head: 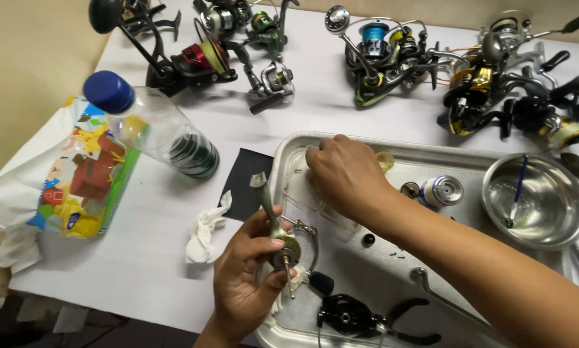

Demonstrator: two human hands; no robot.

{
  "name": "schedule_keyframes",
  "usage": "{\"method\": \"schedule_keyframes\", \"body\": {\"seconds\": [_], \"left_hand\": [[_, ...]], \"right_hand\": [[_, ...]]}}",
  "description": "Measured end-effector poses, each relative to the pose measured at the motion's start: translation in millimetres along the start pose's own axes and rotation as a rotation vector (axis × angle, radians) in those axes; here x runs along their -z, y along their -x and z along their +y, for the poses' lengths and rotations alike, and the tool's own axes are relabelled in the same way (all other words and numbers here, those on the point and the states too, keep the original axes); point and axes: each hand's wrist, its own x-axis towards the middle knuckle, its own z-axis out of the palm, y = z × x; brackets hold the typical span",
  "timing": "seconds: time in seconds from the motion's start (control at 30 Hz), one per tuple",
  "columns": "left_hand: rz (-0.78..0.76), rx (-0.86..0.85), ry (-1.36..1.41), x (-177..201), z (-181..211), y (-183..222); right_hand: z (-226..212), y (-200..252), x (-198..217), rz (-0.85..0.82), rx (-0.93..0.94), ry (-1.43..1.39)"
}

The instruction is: Disassembling and reassembling a fishing reel to maintain or repair the internal mechanism

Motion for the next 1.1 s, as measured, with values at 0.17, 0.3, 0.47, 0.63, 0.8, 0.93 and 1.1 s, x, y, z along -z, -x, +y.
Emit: {"method": "schedule_keyframes", "body": {"seconds": [0.17,0.3,0.47,0.63,0.8,0.93,1.1], "left_hand": [[-0.042,-0.002,-0.058,2.9,9.7,-5.5],[-0.055,-0.009,-0.154,2.1,10.9,-5.4],[-0.079,0.043,-0.145,-0.2,10.7,-1.9],[-0.100,0.076,-0.139,-5.6,17.1,-5.7],[-0.093,0.125,-0.065,-7.5,21.3,-6.0],[-0.109,0.088,-0.069,-10.3,22.1,-8.2],[-0.143,0.067,-0.223,-20.4,25.8,-11.8]], "right_hand": [[-6.6,-2.1,1.2,-0.089,-0.001,-0.012],[-3.5,-0.9,-5.4,-0.119,0.059,0.030],[-2.9,4.7,-12.4,-0.031,0.161,0.069],[3.3,13.3,-6.2,0.025,0.108,-0.119],[5.7,61.4,43.4,0.396,0.156,-0.682],[-5.6,122.6,71.5,0.411,0.068,-0.845],[-18.2,157.0,65.5,0.566,0.257,-0.982]]}}
